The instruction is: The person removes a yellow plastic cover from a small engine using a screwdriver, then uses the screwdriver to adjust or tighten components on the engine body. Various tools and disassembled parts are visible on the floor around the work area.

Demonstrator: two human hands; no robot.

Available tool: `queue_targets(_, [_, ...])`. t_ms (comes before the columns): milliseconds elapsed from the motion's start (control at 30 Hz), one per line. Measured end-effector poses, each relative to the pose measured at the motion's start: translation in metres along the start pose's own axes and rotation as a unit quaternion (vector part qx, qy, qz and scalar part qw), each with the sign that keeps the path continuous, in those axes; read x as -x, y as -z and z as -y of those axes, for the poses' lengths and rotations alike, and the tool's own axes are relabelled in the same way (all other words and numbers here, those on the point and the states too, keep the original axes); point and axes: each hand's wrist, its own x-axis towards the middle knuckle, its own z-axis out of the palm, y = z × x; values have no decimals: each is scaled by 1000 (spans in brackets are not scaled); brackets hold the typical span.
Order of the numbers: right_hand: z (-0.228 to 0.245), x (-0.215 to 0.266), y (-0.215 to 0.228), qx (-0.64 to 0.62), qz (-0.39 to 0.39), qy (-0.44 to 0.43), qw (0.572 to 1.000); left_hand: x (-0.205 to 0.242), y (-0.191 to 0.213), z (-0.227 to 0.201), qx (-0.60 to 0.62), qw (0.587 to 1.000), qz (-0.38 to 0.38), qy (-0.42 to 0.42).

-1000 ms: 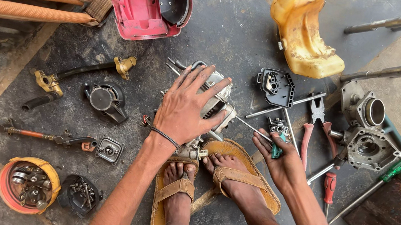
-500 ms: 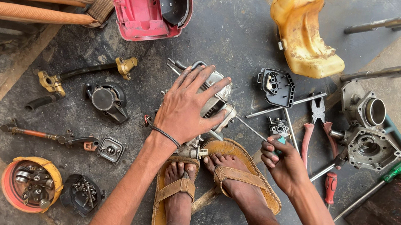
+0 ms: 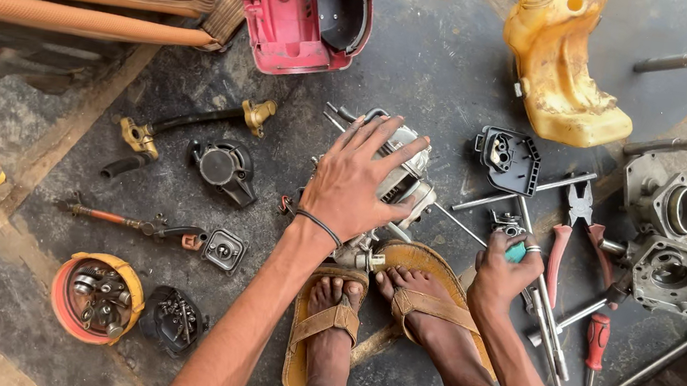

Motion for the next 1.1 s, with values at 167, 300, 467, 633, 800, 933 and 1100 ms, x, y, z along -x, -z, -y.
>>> queue_targets(167, [-3,0,-2,33,16,60,998,3,0,5,14,1000,-5,10])
queue_targets(300, [2,-4,-5,63,22,83,994,4,1,9,28,999,-9,22])
queue_targets(467, [6,-3,-7,160,42,174,971,8,6,13,42,998,-30,20])
queue_targets(633, [14,-6,-14,223,58,293,928,11,10,16,49,997,-39,41])
queue_targets(800, [21,-5,-20,184,39,192,963,12,8,18,46,997,-50,33])
queue_targets(933, [29,-4,-27,211,47,257,942,15,12,20,64,995,-48,59])
queue_targets(1100, [41,-2,-35,260,50,316,911,22,21,26,77,993,-69,66])
